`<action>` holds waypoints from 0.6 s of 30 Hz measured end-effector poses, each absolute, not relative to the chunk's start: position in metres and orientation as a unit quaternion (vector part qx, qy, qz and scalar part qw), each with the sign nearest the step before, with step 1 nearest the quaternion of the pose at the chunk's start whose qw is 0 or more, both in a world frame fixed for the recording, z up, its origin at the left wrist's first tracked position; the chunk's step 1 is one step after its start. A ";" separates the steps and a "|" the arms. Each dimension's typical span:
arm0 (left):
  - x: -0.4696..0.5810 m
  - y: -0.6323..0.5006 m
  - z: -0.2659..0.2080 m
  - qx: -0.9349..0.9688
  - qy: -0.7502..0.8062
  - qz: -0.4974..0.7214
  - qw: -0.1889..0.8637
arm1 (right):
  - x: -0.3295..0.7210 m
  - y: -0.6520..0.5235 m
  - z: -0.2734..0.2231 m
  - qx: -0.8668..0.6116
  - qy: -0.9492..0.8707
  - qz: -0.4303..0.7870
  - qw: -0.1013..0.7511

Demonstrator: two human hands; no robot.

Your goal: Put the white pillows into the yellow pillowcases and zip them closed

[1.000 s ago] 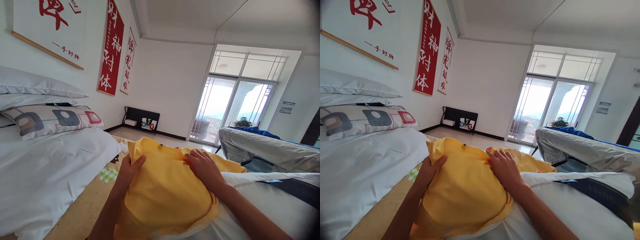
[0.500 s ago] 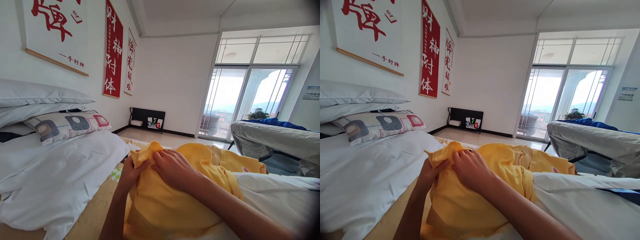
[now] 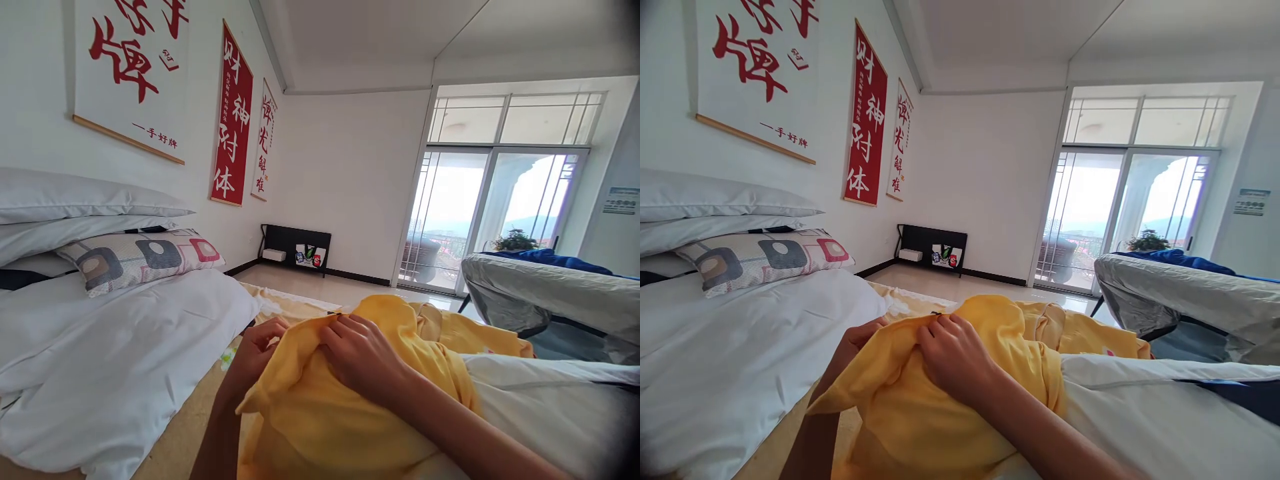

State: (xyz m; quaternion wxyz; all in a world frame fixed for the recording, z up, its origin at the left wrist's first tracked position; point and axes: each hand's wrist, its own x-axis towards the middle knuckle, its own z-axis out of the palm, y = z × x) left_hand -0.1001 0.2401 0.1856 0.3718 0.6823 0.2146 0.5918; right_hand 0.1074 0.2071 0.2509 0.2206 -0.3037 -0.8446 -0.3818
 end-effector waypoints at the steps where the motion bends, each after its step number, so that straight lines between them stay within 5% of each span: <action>1: -0.098 0.237 0.187 0.698 0.217 0.579 0.362 | 0.109 0.208 0.249 -0.285 -0.841 -0.397 0.234; 9: -0.095 0.219 0.197 0.776 0.259 0.531 0.220 | 0.115 0.195 0.251 -0.268 -0.823 -0.411 0.285; 18: -0.101 0.240 0.178 0.684 0.131 0.596 0.399 | 0.119 0.171 0.250 -0.342 -0.890 -0.267 0.138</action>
